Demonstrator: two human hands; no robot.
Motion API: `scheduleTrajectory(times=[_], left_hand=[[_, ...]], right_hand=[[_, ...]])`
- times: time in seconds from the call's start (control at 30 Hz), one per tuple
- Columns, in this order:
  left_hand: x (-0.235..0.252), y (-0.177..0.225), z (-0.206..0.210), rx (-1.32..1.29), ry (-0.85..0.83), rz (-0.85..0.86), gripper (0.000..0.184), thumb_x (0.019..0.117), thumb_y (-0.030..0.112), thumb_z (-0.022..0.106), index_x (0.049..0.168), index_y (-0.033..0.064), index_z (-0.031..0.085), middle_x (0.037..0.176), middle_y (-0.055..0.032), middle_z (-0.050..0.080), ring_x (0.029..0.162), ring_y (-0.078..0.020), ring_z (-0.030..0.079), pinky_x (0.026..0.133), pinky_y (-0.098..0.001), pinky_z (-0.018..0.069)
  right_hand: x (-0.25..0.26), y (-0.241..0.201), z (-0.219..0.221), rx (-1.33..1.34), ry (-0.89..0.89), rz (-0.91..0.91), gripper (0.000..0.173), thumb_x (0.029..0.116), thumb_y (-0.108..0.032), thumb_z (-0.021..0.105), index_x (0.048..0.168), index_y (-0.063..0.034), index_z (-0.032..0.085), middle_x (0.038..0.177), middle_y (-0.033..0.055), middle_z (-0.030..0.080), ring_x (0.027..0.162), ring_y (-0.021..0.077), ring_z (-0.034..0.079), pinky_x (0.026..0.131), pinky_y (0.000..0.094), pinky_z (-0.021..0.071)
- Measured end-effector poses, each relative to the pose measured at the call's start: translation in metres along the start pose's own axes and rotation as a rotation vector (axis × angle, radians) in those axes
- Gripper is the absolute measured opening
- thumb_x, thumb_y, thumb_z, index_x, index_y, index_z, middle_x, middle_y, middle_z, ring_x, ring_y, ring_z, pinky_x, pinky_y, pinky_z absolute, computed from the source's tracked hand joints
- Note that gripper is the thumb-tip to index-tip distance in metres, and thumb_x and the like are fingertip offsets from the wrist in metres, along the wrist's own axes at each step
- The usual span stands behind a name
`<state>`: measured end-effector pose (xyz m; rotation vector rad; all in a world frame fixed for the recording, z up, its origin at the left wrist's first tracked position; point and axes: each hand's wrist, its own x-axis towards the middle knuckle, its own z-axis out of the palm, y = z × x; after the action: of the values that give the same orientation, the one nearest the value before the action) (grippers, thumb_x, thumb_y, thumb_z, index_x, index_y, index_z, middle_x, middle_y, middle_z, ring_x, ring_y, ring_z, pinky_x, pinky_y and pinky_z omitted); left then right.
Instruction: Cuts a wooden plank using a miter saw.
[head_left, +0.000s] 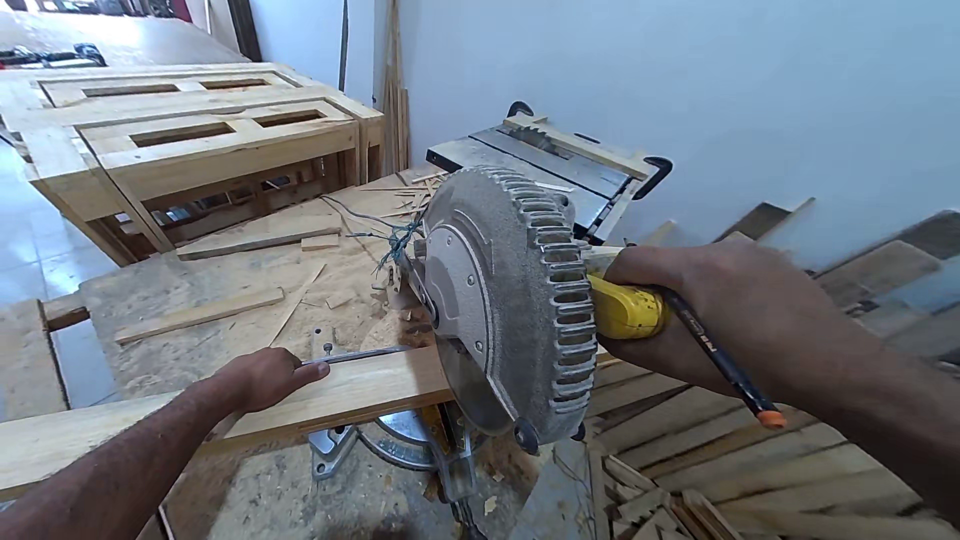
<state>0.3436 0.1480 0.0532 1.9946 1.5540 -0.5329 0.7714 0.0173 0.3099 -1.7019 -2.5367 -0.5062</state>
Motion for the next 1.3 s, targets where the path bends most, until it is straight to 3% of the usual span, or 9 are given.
scheduleTrajectory(times=[1.3], left_hand=[[0.0022,-0.0019,0.0023,-0.026,0.003,-0.008,0.091,0.0898,0.087,0.018,0.092,0.0130,0.071,0.088,-0.0110,0.070,0.090,-0.0290,0.070,0.080,-0.0580,0.0548]], right_hand=[[-0.0079,-0.0046,0.0059,-0.007,0.020,0.018,0.031,0.0670,-0.048,0.078,0.088,-0.0319,0.062,0.064,-0.0138,0.054,0.056,0.0080,0.057,0.046,0.0370,0.0448]])
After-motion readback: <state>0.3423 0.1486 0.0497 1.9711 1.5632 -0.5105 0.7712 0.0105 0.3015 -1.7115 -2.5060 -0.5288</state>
